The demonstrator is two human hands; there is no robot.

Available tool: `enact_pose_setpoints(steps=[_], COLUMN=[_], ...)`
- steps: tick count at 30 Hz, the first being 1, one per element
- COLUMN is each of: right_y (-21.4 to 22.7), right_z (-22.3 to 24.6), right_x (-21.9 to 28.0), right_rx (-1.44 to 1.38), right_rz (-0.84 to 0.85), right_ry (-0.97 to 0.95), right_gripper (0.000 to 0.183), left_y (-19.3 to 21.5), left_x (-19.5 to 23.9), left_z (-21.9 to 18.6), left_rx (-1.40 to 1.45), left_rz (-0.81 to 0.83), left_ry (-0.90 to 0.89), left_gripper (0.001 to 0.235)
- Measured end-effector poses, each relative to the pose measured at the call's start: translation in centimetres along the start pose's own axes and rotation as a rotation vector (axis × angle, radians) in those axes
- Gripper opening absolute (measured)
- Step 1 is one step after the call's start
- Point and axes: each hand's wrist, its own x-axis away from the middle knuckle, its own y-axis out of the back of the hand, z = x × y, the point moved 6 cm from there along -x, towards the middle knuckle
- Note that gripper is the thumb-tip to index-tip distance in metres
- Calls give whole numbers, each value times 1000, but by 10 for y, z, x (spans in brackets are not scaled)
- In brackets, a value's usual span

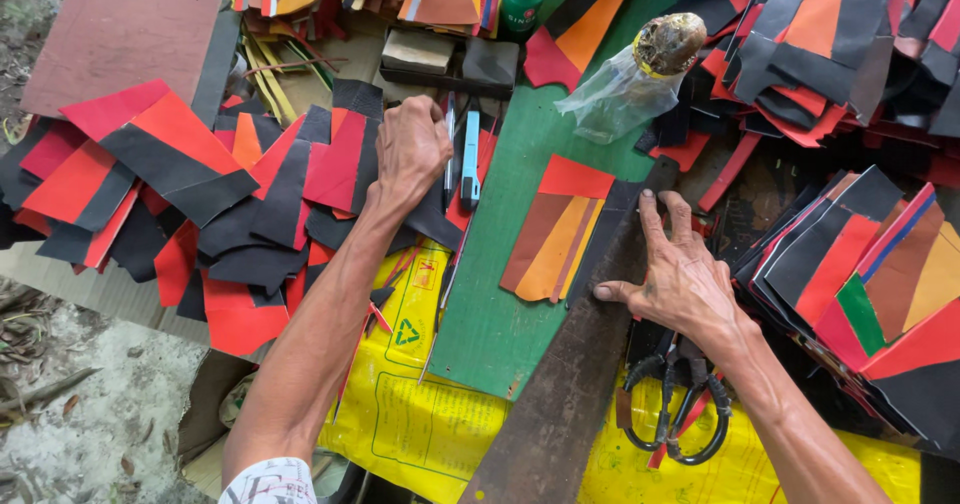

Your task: The person assembles small paper crafts by layering red, orange, brown, and black paper pieces on a green cutting board. They use a metal ruler and a utility knife to trim edges, then stack the finished pieces.

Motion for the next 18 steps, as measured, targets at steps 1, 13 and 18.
enact_pose_setpoints(steps=[1, 13, 18], right_y=[-1, 4, -4], right_z=[-1, -1, -8], right_x=[1, 0, 1], right_rx=[1, -69, -79], right_rz=[15, -15, 3], right_ry=[-17, 22, 11], right_gripper=[131, 131, 130], left_y=[2, -22, 26], left_x=[2, 2, 23], left_z=[-4, -27, -27], left_rx=[17, -250, -77], left_rz=[-22, 93, 165], left_ry=[-14, -147, 108], left_gripper=[18, 32, 32])
